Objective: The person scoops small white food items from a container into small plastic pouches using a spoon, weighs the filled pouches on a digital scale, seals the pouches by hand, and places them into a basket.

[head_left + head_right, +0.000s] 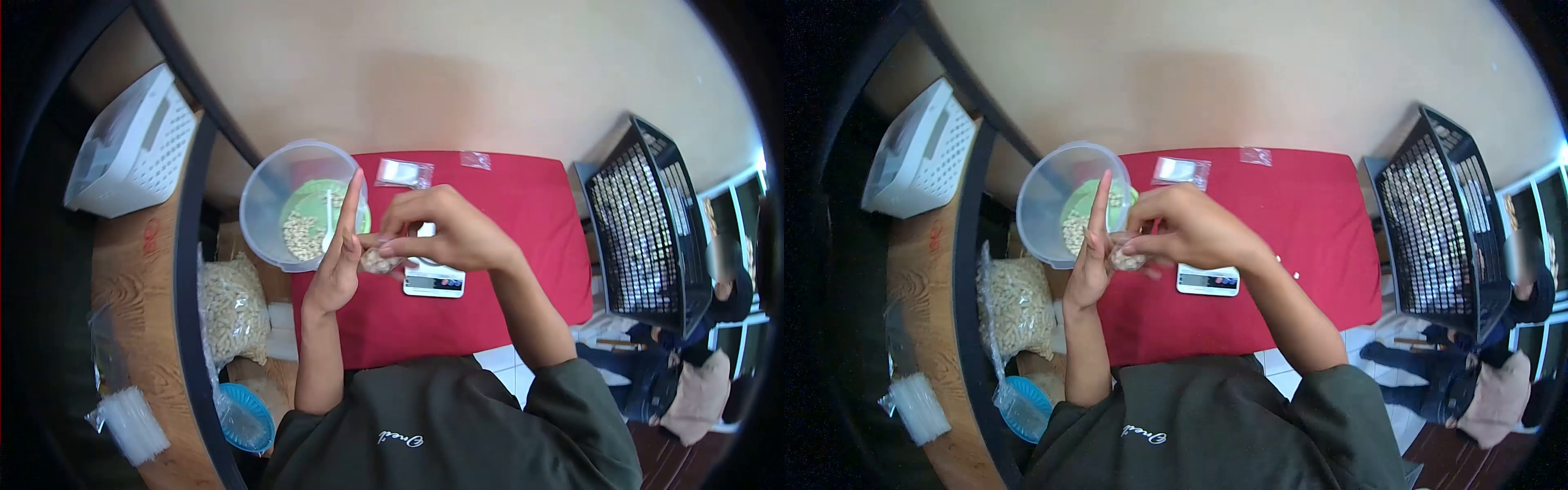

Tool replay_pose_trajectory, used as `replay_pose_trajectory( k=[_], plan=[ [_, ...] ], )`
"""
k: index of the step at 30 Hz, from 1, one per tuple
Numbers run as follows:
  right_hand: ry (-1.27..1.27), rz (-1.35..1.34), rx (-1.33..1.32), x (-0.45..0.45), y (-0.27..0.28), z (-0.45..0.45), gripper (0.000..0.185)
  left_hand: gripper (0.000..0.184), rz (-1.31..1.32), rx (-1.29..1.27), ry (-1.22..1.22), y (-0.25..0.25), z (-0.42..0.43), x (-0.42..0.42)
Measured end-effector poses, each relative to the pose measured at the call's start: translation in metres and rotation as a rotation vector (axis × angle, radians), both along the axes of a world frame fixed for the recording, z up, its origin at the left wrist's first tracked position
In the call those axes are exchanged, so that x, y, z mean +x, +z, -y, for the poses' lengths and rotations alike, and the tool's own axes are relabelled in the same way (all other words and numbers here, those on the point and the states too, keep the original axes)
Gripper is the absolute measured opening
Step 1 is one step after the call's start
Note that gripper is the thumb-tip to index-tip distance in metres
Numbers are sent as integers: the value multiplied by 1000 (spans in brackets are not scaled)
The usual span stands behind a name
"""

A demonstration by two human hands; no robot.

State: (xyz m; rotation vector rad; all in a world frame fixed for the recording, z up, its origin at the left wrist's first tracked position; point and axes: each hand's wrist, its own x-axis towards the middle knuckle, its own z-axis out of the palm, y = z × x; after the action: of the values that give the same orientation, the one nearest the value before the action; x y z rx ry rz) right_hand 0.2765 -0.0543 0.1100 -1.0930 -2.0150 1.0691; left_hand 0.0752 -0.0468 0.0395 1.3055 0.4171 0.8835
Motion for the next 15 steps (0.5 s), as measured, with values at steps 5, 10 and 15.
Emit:
replay_pose_trajectory(
  k=[5, 10, 15],
  plan=[
    [-659, 258, -41, 65, -36, 29, 10, 69, -135, 25, 170, -20, 20, 4],
    [-749, -33, -273, 103, -112, 41, 13, 58, -179, 2, 153, -30, 36, -9],
    [-819, -157, -360, 100, -160, 32, 10, 50, -294, -14, 124, -44, 46, -15]
  ],
)
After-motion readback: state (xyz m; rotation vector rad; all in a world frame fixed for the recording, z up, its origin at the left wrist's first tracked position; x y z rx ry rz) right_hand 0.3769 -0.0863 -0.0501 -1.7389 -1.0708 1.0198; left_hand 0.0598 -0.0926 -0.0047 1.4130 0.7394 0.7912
